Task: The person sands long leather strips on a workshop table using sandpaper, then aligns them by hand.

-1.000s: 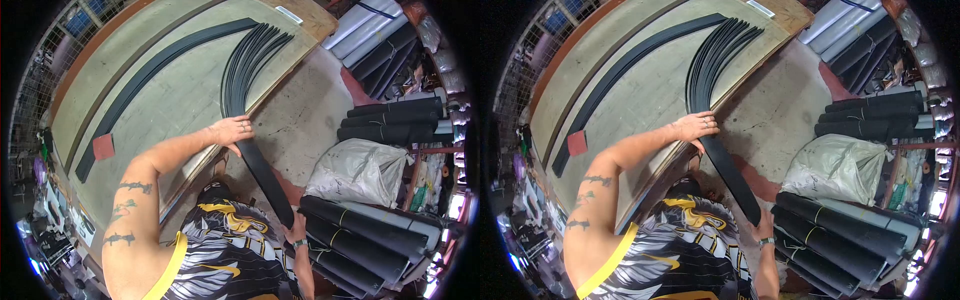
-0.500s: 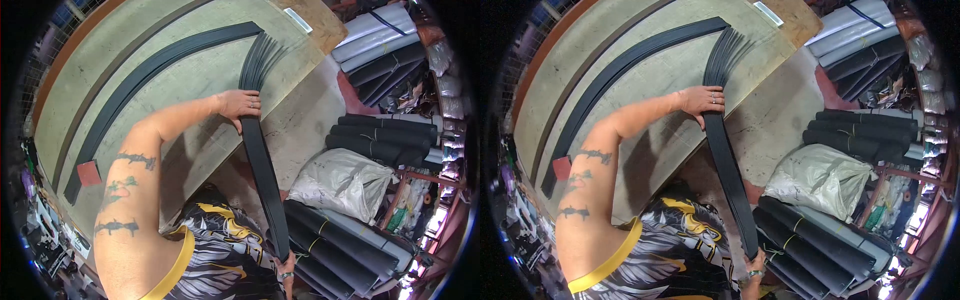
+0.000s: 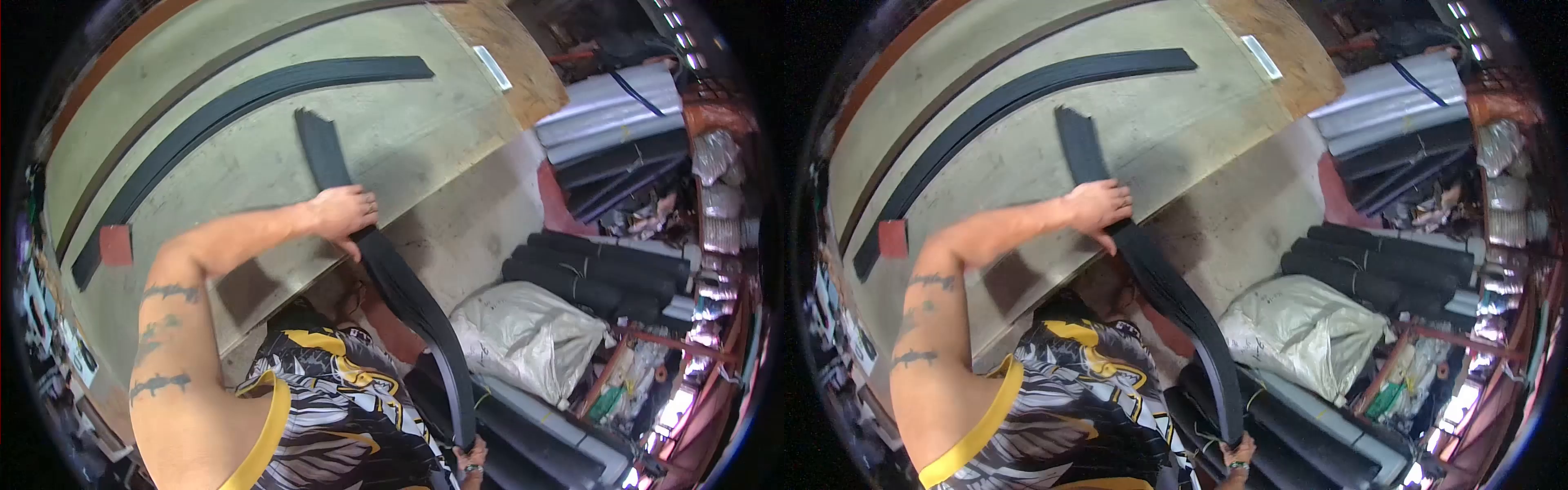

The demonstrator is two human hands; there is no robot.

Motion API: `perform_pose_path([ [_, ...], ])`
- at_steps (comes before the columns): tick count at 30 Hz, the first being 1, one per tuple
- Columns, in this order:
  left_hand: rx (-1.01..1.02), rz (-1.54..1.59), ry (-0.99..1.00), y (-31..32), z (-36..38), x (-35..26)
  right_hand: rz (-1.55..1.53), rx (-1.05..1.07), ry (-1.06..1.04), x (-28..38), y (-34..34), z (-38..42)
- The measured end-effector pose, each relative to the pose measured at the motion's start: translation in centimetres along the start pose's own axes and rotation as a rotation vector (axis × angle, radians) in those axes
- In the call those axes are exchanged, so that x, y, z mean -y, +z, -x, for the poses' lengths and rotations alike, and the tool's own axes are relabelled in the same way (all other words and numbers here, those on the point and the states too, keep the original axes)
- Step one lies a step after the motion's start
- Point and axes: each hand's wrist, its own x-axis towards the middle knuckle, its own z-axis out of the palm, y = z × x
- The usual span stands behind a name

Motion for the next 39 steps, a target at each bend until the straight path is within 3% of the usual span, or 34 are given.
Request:
perform_pose_path([
  [1,-0.04,0.037,-0.08,-0.3,2.8,-1.7,0.029,0.044,0.015,0.8,-2.3,-3.4],
  [4,-0.026,-0.034,-0.423,-2.3,12.3,-7.5,0.091,-0.033,-0.369,0.7,-6.1,-15.8],
  [6,-0.006,-0.046,-0.708,-3.6,18.7,-12.1,0.157,-0.041,-0.6,4.8,-9.0,-26.5],
  [9,-0.016,-0.072,-1.186,-5.3,26.4,-19.6,0.291,-0.009,-0.839,19.1,-15.6,-38.3],
  [11,-0.035,-0.127,-1.427,-6.3,30.2,-23.8,0.321,-0.029,-0.995,32.9,-21.3,-40.2],
  [12,-0.082,-0.097,-1.537,-7.1,31.6,-25.5,0.292,-0.14,-1.175,38.1,-22.6,-41.6],
  [14,-0.157,-0.221,-1.64,-6.8,35.5,-28.0,0.269,-0.197,-1.361,49.5,-25.9,-41.6],
  [15,-0.191,-0.254,-1.709,-6.9,37.0,-28.6,0.274,-0.322,-1.501,54.3,-26.7,-40.5],
  [20,-0.244,-0.247,-1.941,-3.5,44.2,-29.7,0.283,-0.317,-1.602,71.3,-25.0,-36.5],
  [24,-0.221,-0.107,-2.004,0.7,47.5,-30.3,0.342,-0.178,-1.523,75.5,-18.4,-37.1],
  [27,-0.241,-0.313,-1.917,3.4,47.7,-31.0,0.337,-0.341,-1.503,75.2,-16.2,-36.7],
  [30,-0.227,-0.306,-1.972,2.7,44.9,-29.5,0.376,-0.374,-1.471,75.8,-15.5,-36.5],
  [35,-0.199,-0.168,-1.781,0.2,35.4,-20.3,0.383,-0.365,-1.464,77.1,-15.3,-34.4],
  [37,-0.307,-0.016,-1.675,0.0,31.3,-16.0,0.389,-0.34,-1.483,78.1,-15.3,-32.8],
  [39,-0.43,-0.061,-1.534,0.4,26.7,-12.0,0.387,-0.311,-1.51,78.8,-15.1,-31.6],
])
